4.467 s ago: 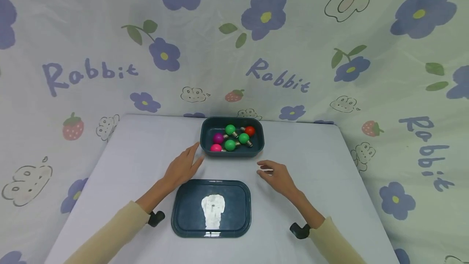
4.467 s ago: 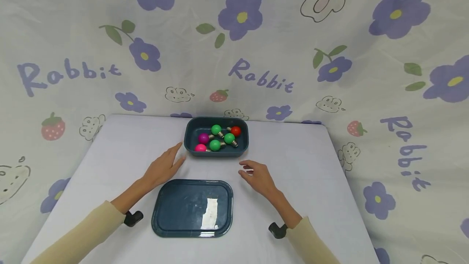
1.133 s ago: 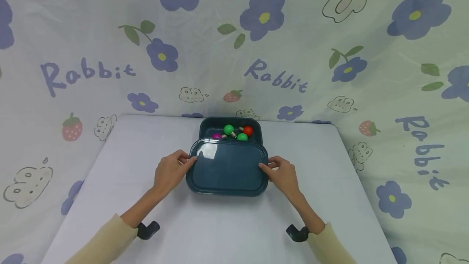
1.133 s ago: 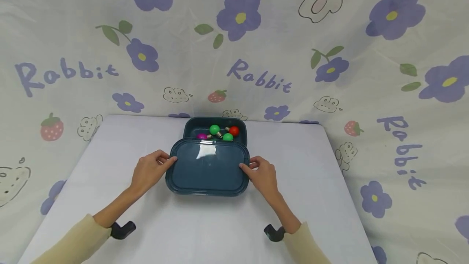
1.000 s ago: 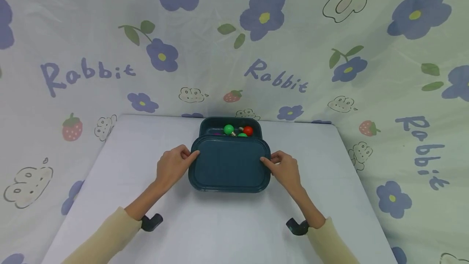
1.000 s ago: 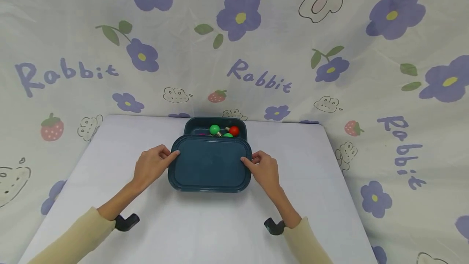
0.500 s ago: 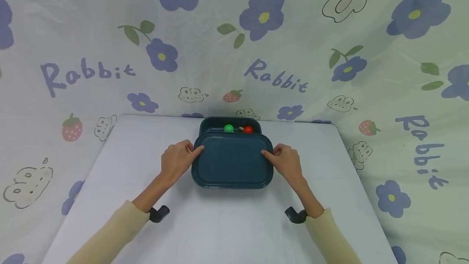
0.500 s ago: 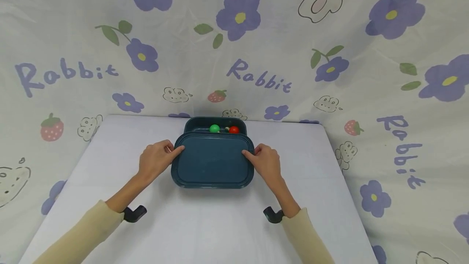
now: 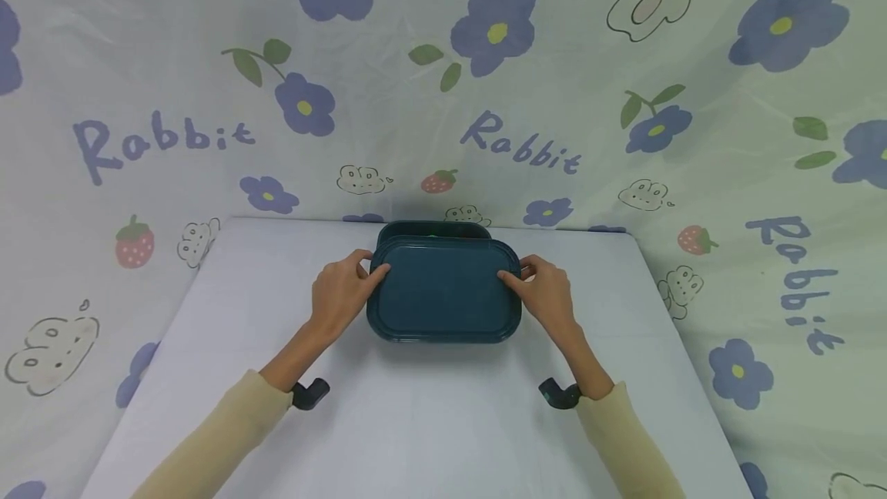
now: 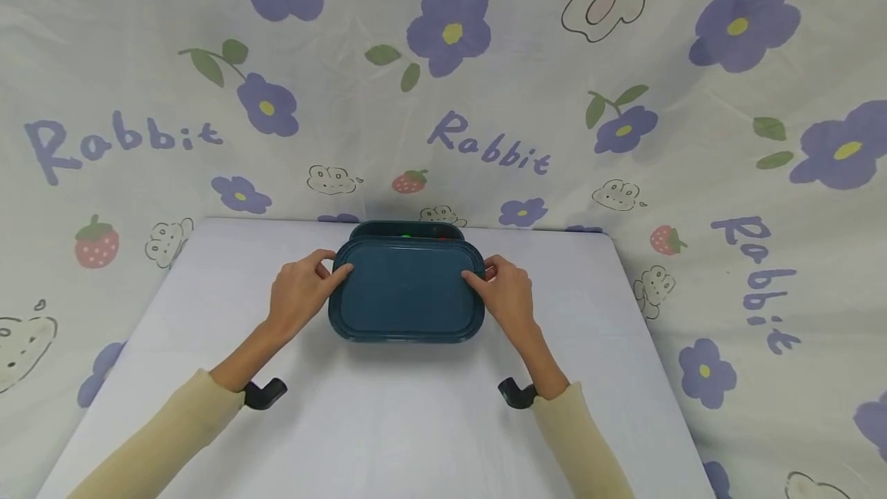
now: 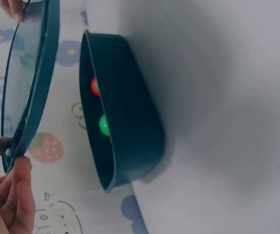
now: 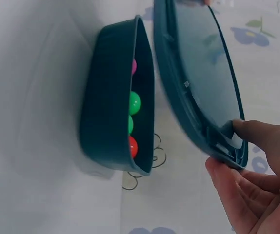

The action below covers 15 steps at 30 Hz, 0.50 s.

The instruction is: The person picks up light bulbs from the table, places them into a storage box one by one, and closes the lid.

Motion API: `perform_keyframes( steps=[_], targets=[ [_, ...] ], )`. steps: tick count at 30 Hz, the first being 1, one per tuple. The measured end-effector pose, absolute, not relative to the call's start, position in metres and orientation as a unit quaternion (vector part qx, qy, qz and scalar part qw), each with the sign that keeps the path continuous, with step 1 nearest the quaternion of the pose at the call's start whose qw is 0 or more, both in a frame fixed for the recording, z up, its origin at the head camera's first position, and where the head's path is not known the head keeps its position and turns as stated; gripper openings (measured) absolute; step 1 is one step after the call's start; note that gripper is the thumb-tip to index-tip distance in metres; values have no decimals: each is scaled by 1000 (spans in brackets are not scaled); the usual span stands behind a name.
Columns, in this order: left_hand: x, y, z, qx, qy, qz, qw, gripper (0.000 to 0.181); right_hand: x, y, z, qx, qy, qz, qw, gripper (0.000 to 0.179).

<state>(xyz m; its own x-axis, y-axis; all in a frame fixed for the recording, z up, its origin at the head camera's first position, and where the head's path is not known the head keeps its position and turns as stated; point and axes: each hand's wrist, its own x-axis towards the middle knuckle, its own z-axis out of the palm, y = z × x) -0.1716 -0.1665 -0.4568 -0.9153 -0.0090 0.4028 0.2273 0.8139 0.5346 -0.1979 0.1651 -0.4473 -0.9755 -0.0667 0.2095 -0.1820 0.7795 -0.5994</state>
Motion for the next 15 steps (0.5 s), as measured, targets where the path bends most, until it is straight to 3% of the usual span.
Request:
perform_keyframes(
  steps=[7, 15],
  targets=[
    [-181, -161, -447, -64, -919, -309, 237, 37, -202, 164, -440, 63, -941, 304, 132, 43],
    [-182, -157, -437, -53, -915, -310, 254, 34, -202, 162, -432, 53, -947, 281, 145, 42]
  ],
)
